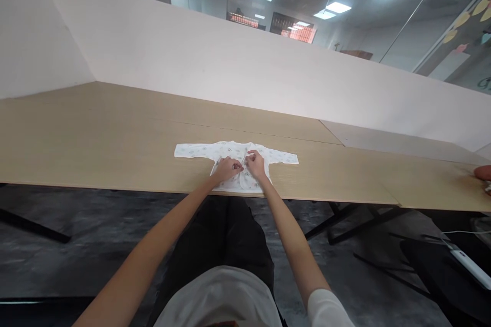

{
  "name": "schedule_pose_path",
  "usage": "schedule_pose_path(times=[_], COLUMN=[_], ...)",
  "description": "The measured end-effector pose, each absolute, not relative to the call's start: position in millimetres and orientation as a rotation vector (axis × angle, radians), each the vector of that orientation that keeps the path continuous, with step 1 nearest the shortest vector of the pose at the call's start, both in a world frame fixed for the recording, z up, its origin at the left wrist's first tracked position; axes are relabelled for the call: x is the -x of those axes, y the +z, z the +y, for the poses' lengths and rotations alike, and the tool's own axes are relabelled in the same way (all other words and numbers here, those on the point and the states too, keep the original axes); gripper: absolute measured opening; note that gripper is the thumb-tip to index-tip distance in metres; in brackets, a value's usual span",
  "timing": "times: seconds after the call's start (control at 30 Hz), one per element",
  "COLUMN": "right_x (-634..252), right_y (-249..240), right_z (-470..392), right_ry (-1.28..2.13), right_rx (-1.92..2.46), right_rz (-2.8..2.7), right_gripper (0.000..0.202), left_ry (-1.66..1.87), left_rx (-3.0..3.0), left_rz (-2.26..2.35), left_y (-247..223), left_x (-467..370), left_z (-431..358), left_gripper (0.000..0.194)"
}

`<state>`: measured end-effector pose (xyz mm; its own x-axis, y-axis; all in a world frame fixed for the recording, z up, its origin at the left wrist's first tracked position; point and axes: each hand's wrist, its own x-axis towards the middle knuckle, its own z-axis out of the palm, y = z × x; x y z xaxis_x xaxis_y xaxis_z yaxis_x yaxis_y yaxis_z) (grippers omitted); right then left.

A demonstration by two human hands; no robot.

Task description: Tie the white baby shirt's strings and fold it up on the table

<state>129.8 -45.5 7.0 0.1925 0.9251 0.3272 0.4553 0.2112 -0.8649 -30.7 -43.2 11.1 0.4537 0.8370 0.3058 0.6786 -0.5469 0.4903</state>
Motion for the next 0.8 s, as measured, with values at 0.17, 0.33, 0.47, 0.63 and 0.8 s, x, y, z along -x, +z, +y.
schedule_pose_path(times=[0.17,0.33,0.47,0.63,0.8], right_x=[-125.1,-124.6,-124.4,-123.8,-124.2], right_y=[1.2,1.0,1.5,3.5,5.8], right_z=[-78.7,-83.7,-81.2,-84.2,-86.3], right_ry=[0.528,0.612,0.63,0.623,0.635], right_rx=[1.382,1.352,1.345,1.377,1.383], right_rz=[-1.588,-1.57,-1.551,-1.484,-1.455], right_gripper=[0.023,0.025,0.023,0.023,0.023], left_ry=[0.81,0.847,0.813,0.827,0.86], left_rx=[-2.37,-2.318,-2.305,-2.297,-2.266], left_rz=[1.277,1.279,1.29,1.231,1.159], left_y=[7.3,7.4,9.7,8.3,6.6], left_x=[31.0,31.4,31.2,33.7,36.9], left_z=[-38.8,-40.5,-41.3,-39.1,-38.7], left_gripper=[0.025,0.022,0.021,0.023,0.026])
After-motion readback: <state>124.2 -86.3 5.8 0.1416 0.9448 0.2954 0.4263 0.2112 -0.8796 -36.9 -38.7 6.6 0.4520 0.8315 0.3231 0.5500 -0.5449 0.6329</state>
